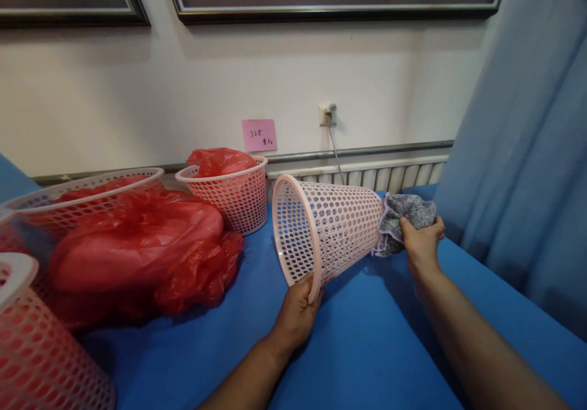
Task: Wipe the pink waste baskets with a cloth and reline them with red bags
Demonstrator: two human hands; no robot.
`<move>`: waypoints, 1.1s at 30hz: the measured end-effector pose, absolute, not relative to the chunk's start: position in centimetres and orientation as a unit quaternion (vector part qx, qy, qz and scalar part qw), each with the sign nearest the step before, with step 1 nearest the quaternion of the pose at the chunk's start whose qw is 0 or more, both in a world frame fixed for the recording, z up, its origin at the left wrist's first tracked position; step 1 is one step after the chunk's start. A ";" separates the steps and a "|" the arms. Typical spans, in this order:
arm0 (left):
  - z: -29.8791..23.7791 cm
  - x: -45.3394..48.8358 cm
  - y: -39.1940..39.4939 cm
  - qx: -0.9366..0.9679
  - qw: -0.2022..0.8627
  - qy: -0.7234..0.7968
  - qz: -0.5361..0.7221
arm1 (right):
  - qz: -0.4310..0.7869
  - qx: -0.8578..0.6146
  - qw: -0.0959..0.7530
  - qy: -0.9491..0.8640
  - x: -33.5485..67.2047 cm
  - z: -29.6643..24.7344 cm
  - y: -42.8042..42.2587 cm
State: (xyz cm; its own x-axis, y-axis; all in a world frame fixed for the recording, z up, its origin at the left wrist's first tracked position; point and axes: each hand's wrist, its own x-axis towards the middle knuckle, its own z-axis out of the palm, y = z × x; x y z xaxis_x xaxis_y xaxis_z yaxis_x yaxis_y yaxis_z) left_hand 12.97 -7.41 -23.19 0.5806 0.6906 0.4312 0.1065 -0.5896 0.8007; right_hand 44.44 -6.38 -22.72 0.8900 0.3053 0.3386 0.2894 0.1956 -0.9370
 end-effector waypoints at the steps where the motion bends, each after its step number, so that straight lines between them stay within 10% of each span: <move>1: -23.3 13.0 -7.4 0.806 0.376 0.248 0.384 | -0.030 -0.645 0.727 -0.232 44.5 -22.4 -6.7; 9: -23.0 13.1 -7.7 0.815 0.365 0.248 0.376 | -0.306 -0.625 0.649 -0.307 44.7 -20.4 -8.8; 33: -23.1 13.0 -7.6 0.794 0.392 0.277 0.372 | -0.100 -0.521 0.582 -0.616 36.2 -21.9 -9.4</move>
